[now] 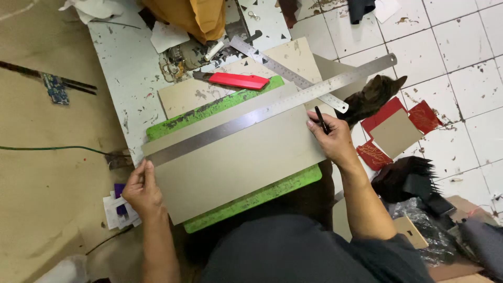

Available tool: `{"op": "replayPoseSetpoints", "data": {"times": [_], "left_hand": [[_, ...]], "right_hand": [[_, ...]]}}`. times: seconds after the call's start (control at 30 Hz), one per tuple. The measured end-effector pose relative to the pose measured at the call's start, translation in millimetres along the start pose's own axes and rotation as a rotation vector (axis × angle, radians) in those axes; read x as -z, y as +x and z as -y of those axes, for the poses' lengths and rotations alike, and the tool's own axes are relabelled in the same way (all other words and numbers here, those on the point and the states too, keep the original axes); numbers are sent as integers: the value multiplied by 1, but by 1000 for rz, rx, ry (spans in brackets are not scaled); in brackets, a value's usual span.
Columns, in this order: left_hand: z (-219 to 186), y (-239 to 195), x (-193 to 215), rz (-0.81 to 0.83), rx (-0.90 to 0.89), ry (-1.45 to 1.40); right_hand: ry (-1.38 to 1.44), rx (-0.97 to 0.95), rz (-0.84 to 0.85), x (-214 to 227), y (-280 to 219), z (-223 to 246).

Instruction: Measure, mark, and cut a sheet of material using a ruler, pen, and utility knife

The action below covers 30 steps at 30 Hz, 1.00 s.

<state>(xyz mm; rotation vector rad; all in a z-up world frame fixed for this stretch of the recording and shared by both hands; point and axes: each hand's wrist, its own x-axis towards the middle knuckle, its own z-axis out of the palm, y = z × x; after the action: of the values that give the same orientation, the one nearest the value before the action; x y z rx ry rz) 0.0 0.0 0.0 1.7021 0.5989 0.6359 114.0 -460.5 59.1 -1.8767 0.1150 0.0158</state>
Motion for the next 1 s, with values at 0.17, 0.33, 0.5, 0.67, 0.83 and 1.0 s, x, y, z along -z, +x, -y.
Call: {"op": "replayPoseSetpoints", "data": {"times": [0.17,0.33,0.5,0.67,0.83,1.0], "left_hand": [[-5,0,-1,2,-1,-2],[-6,0,-1,1,13,-10],[12,4,4,-15,51,-25],[5,3,3,-18,67,-11],[-1,2,0,-23,51,-6],[-6,0,-1,-15,40,-10]], "right_hand": [[-11,12,-2,-1,-1,6],[-19,13,5,0,-1,7],[23,0,12,0,0,-2],[31,-5,7,0,0,0],[49,-8,9,1,-1,2],[63,-21,1,0,-2,6]]}}
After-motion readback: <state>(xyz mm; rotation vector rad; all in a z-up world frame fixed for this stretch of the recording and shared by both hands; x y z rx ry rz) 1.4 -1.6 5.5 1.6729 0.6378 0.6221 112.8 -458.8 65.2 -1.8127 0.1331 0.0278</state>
